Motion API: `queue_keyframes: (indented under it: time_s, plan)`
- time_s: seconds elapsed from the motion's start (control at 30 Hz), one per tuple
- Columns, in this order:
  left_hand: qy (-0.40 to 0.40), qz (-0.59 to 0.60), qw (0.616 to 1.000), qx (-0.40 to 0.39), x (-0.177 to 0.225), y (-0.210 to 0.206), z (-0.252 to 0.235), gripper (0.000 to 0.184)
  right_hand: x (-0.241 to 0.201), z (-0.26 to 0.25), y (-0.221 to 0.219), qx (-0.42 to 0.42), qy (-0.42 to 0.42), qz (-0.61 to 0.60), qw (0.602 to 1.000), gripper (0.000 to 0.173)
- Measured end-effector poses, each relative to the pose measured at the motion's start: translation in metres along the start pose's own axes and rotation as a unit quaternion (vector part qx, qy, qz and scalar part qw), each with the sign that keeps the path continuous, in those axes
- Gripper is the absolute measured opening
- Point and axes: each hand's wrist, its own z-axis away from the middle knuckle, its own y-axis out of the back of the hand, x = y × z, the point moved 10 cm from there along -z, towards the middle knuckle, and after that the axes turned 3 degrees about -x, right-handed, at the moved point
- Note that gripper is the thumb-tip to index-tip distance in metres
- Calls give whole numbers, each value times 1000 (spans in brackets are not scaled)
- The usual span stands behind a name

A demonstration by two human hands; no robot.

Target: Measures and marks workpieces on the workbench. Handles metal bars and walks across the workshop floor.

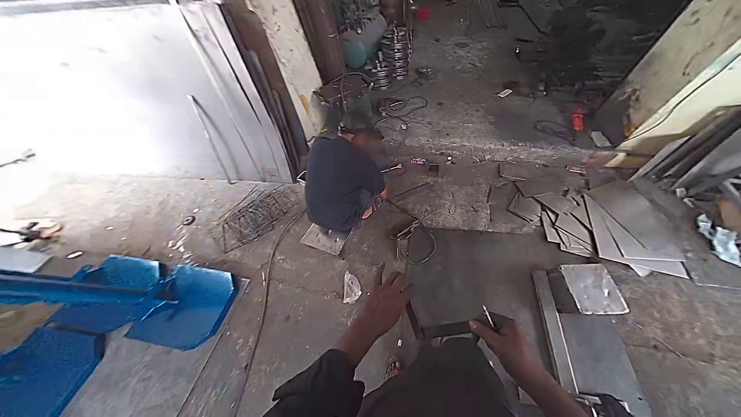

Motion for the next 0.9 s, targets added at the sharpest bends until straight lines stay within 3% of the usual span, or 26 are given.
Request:
queue_keyframes:
  time_s: [0.13, 0.27, 0.33, 0.4, 0.53, 0.63, 0.73, 0.8, 0.87, 0.9]
  plan:
    - [149, 115, 980, -56, -71, -8, -136, 40, 15, -77, 95, 112, -52, -167, 978, 20]
    - [246, 227, 935, -117, -123, -80, -237, 39, 13, -186, 172, 87, -102, -157, 979, 17]
    - [291, 252, 905, -179, -138, -140, -242, 36, -5, -229, 193, 41, -122, -110, 986, 17]
    - [338, 277, 868, -237, -151, -185, -237, 36, -53, -285, 214, -18, -107, -49, 993, 20]
    - [480, 349, 744, -308, -153, -235, -167, 40, -177, -368, 205, -224, -40, -25, 973, 22]
    - [569, 360, 676, -299, -143, -228, -157, 41, -272, -405, 175, -403, 33, -43, 914, 20]
    - [612, 406, 617, -283, -139, -193, -218, 35, -332, -447, 157, -518, 74, -78, 849, 18]
    - [627, 434, 599, -242, -150, -196, -265, 35, -340, -494, 164, -522, 49, -99, 846, 18]
    - [636, 452, 604, -163, -179, -230, -314, 36, -338, -566, 188, -446, -13, -104, 889, 19]
    - [637, 476, 591, -136, -171, -239, -338, 37, -326, -596, 209, -383, -55, -95, 917, 21]
